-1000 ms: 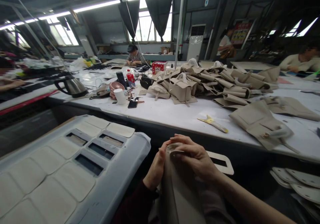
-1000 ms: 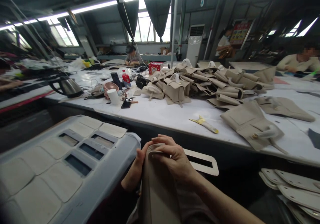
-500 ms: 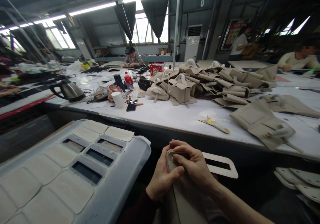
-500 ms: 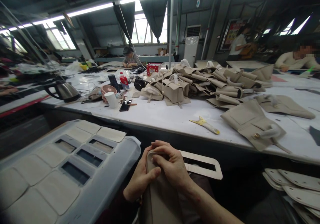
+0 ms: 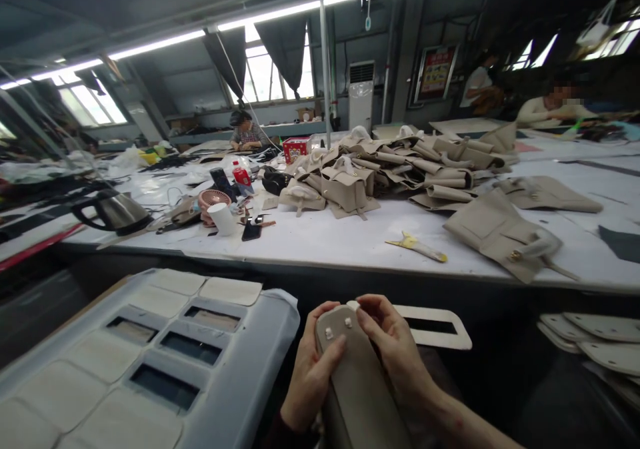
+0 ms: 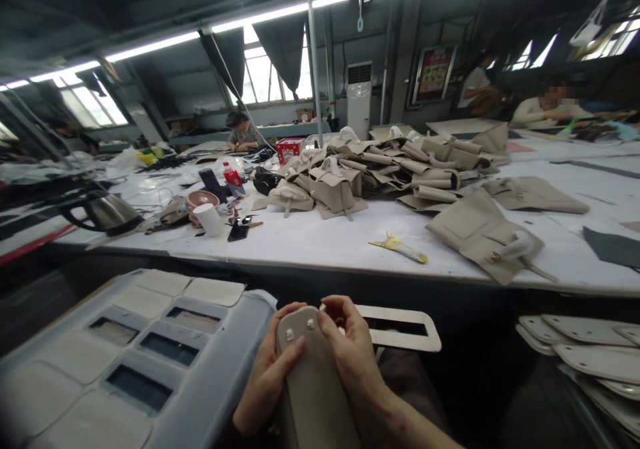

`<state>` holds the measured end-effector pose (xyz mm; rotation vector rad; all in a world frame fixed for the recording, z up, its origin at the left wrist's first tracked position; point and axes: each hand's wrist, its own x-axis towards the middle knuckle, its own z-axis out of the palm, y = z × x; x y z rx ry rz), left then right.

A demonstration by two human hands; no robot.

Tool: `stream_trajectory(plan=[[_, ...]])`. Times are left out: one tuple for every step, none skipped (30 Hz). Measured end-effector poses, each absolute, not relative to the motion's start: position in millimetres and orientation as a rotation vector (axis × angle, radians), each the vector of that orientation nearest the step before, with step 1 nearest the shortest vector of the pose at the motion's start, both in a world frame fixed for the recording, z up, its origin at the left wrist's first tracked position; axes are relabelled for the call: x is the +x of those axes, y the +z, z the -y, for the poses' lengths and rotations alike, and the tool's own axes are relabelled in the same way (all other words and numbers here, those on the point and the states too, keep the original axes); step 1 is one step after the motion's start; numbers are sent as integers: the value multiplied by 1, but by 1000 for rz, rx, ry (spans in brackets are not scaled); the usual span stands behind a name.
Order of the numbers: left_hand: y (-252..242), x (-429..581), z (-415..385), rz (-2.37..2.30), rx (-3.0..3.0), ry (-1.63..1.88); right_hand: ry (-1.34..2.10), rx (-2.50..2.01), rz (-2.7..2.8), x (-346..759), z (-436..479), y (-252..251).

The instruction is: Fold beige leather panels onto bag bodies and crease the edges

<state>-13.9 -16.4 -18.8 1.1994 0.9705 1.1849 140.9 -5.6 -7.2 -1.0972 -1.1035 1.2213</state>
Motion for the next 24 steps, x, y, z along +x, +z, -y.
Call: stream_trajectory(plan=[[-20, -16, 17, -997, 1155, 1188, 1213, -1154, 1124, 142, 12, -11], [-21, -17, 17, -1017, 1115, 1187, 1205, -1202, 1170, 143, 18, -15], [-22, -18, 17, -1032, 1086, 1185, 1195, -1235, 1228, 144, 23, -17], [-23, -18, 18, -1044, 1073, 1183, 1181, -1255, 1281, 144, 27, -18], [-23, -17, 18, -1054, 1073, 1183, 1167, -1267, 1322, 143, 30, -19], [-23, -16, 19, -1067, 1082, 1185, 1151, -1276, 1346, 143, 31, -19], [-23, -15, 19, -1082, 1096, 1189, 1138, -1286, 1356, 142, 31, -18], [-23, -13, 20, -1097, 1110, 1192, 1131, -1296, 1355, 141, 30, -17], [-23, -11, 21, -1108, 1125, 1191, 1131, -1299, 1348, 141, 28, -17], [-22, -10, 22, -1117, 1138, 1188, 1139, -1291, 1336, 141, 26, -17], [-21, -9, 23, -1126, 1151, 1187, 1151, -1273, 1319, 141, 24, -17], [-19, -7, 23, -1133, 1164, 1184, 1163, -1249, 1299, 141, 22, -17], [-17, -6, 23, -1141, 1176, 1180, 1176, -1228, 1279, 141, 21, -18], [-15, -5, 23, -1154, 1188, 1178, 1186, -1211, 1260, 141, 20, -18], [-13, -4, 22, -1173, 1199, 1178, 1193, -1202, 1246, 141, 20, -19], [-11, -4, 21, -1196, 1209, 1178, 1197, -1199, 1236, 140, 19, -19], [-10, -3, 21, -1221, 1217, 1177, 1199, -1198, 1230, 140, 20, -20], [-10, -2, 22, -1250, 1218, 1171, 1201, -1196, 1227, 141, 20, -21], [-11, -1, 24, -1285, 1211, 1165, 1204, -1192, 1225, 141, 21, -22], [-14, 0, 27, -1327, 1210, 1177, 1209, -1188, 1221, 143, 21, -25], [-18, 1, 33, -1381, 1221, 1217, 1218, -1184, 1214, 145, 22, -28], [-23, 2, 39, -1445, 1248, 1285, 1230, -1180, 1207, 147, 21, -32], [-29, 4, 47, -1524, 1288, 1366, 1240, -1180, 1194, 150, 21, -36], [-34, 5, 55, -1616, 1329, 1431, 1250, -1182, 1176, 153, 19, -39]])
